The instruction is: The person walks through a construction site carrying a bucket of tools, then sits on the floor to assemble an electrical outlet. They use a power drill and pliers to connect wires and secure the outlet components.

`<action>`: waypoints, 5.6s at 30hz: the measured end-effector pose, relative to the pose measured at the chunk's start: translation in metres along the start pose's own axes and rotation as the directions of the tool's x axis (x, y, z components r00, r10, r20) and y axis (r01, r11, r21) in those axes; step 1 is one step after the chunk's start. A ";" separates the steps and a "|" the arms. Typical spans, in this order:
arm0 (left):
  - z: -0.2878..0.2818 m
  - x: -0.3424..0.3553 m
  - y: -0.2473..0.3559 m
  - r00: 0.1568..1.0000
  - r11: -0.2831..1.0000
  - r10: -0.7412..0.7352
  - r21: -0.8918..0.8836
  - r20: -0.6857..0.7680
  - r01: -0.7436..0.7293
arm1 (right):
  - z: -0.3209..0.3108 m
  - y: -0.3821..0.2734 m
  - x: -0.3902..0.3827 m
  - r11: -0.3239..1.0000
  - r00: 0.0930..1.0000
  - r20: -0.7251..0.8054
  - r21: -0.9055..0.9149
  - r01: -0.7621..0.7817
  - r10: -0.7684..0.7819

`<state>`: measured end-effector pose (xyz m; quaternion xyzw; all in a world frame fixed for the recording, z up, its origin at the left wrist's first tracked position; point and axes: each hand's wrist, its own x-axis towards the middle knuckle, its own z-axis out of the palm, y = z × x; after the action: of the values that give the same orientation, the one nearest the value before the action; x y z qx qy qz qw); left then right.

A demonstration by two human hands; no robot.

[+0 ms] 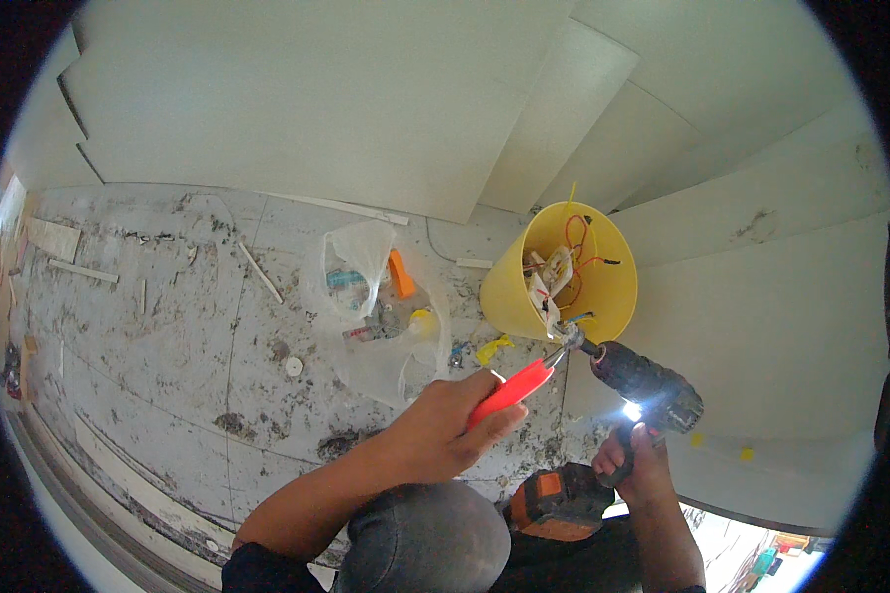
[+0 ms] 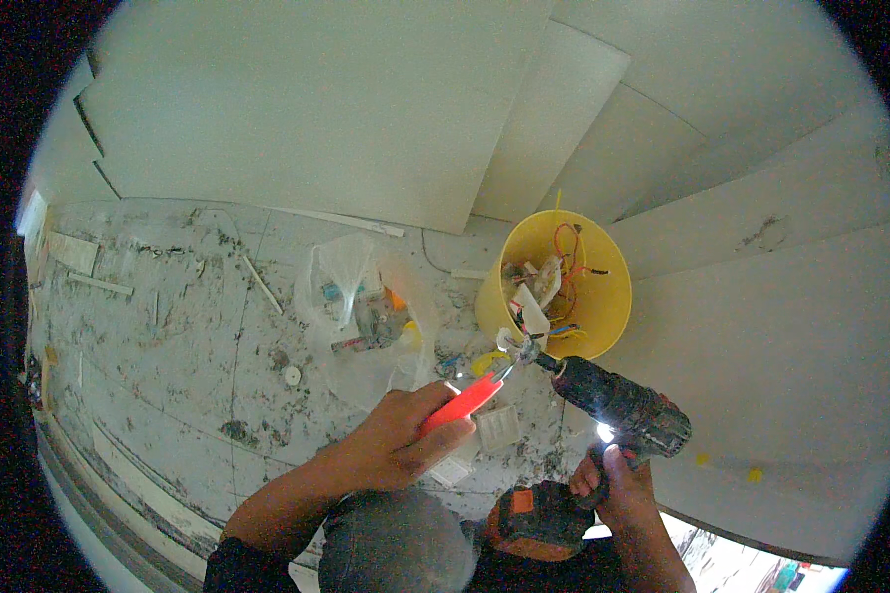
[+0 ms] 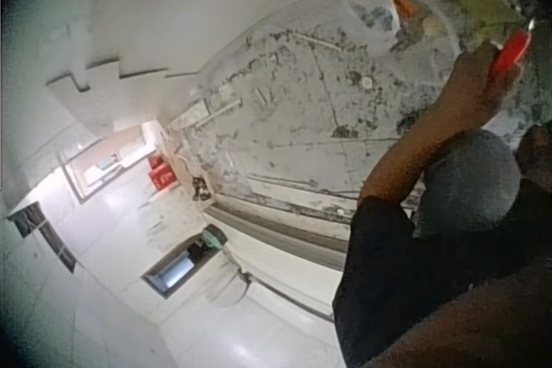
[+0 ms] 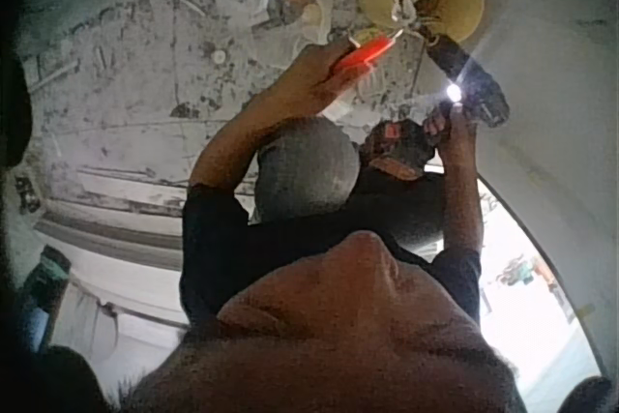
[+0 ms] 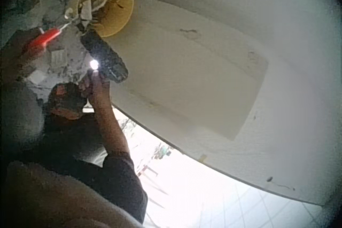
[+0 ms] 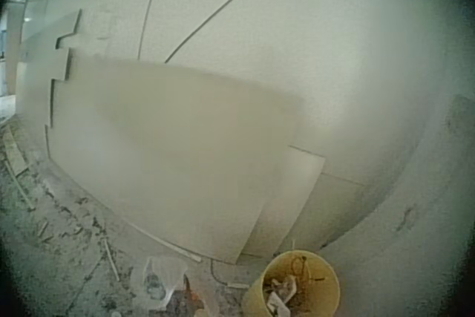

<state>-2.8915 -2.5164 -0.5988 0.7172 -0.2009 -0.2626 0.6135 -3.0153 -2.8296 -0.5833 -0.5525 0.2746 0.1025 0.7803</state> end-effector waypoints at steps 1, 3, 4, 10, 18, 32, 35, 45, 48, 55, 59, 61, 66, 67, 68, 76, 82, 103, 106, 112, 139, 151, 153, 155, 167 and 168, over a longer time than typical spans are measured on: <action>-0.001 -0.001 0.000 1.000 1.000 -0.001 -0.011 0.001 0.001 | 0.001 0.000 0.000 1.000 1.000 0.003 -0.004 0.007 -0.007; -0.001 -0.003 0.000 1.000 0.999 -0.004 -0.034 0.003 0.004 | 0.010 -0.001 0.001 0.997 0.999 0.000 -0.065 0.050 -0.050; -0.002 -0.003 0.000 1.000 0.999 -0.009 -0.032 0.011 0.009 | 0.012 -0.002 0.001 0.993 0.997 -0.001 -0.095 0.072 -0.072; -0.004 -0.004 0.002 0.998 0.998 -0.049 -0.045 0.045 0.051 | 0.009 -0.002 0.001 0.995 0.999 0.009 -0.090 0.048 -0.047; 0.002 -0.008 -0.007 0.996 0.988 -0.047 -0.144 0.069 0.057 | 0.012 -0.002 0.000 0.994 0.998 0.000 -0.089 0.066 -0.066; 0.001 -0.011 -0.007 0.998 0.990 -0.032 -0.138 0.062 0.040 | 0.010 -0.001 -0.002 0.998 0.999 -0.015 -0.044 0.038 -0.039; 0.000 -0.011 -0.005 0.997 0.990 -0.043 -0.130 0.063 0.051 | 0.011 -0.001 -0.003 0.998 0.999 -0.029 -0.047 0.044 -0.045; -0.012 -0.002 -0.015 0.993 0.998 -0.050 -0.027 0.103 0.053 | 0.016 -0.010 -0.003 0.986 0.993 -0.091 -0.157 0.061 -0.076; 0.003 0.002 -0.022 0.998 0.971 0.004 0.239 -0.070 0.013 | 0.020 -0.009 0.001 0.987 0.989 -0.133 -0.155 0.046 -0.067; -0.021 0.009 -0.038 0.916 0.995 -0.094 -0.019 -0.391 0.094 | 0.002 0.001 -0.001 0.963 0.996 -0.080 -0.269 0.020 -0.043; -0.009 -0.012 -0.014 0.997 0.999 -0.032 -0.014 -0.073 0.031 | 0.009 0.001 0.001 0.991 0.993 -0.109 -0.132 0.025 -0.039; -0.005 -0.014 -0.013 0.998 0.997 -0.067 -0.031 -0.019 0.067 | 0.014 -0.003 0.002 0.997 0.997 -0.076 -0.076 0.019 -0.024; -0.001 -0.011 -0.017 1.000 0.999 -0.021 -0.031 0.002 0.021 | 0.012 0.000 0.002 0.998 0.996 -0.073 -0.031 0.049 -0.051; -0.002 -0.012 -0.015 0.999 0.999 -0.033 -0.035 0.001 0.033 | 0.011 0.001 0.003 0.997 0.997 -0.058 -0.066 0.046 -0.050; -0.002 -0.014 -0.014 0.999 0.998 -0.044 -0.039 0.000 0.044 | 0.008 0.001 0.003 0.994 0.998 -0.044 -0.102 0.044 -0.048; -0.003 -0.017 -0.013 0.996 0.994 -0.081 -0.064 0.032 0.083 | 0.009 0.001 0.001 0.992 0.996 -0.055 -0.110 0.070 -0.076; -0.003 -0.019 -0.019 0.999 0.996 0.002 -0.084 0.034 0.001 | 0.008 0.002 0.001 0.992 0.996 -0.073 -0.120 0.049 -0.058; -0.024 -0.032 0.009 0.988 0.997 -0.005 -0.076 0.154 0.016 | -0.021 0.003 0.004 0.997 0.985 0.171 -0.073 0.012 0.001; -0.025 -0.029 0.016 0.985 0.999 -0.039 0.029 0.171 0.034 | -0.019 0.006 0.003 0.998 0.986 0.166 -0.056 0.009 0.000; -0.025 -0.028 0.014 0.989 0.997 0.025 0.062 0.147 -0.034 | -0.013 -0.002 0.002 0.999 0.955 0.295 0.039 0.003 -0.015; -0.018 -0.135 -0.222 0.858 0.552 -0.198 0.670 -0.473 0.497 | 0.037 0.000 0.017 0.740 0.998 0.002 -0.671 -0.040 0.056; -0.006 -0.038 -0.086 0.969 0.989 0.143 -0.005 -0.202 -0.147 | 0.163 0.008 0.052 0.699 0.777 0.555 -0.429 0.573 -0.297; -0.018 -0.045 -0.102 0.938 0.996 0.028 -0.070 -0.344 -0.055 | 0.146 0.002 0.063 0.518 0.725 0.572 -0.516 0.682 -0.385; -0.043 -0.060 -0.128 0.924 0.996 -0.042 0.062 -0.381 0.070 | 0.103 0.002 0.080 0.271 0.645 0.585 -0.601 0.751 -0.491; -0.033 -0.097 -0.172 0.980 0.862 -0.095 0.506 0.175 -0.006 | -0.030 0.360 0.060 0.544 0.759 -0.575 -0.548 -0.635 0.306; -0.026 -0.093 -0.180 0.977 0.886 -0.135 0.462 0.166 0.043 | -0.025 0.370 0.060 0.593 0.767 -0.591 -0.533 -0.604 0.250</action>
<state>-2.9543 -2.4094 -0.7617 0.8205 -0.2823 -0.3047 0.3928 -3.1446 -2.7244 -0.9201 -0.7259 0.5179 0.2556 0.3736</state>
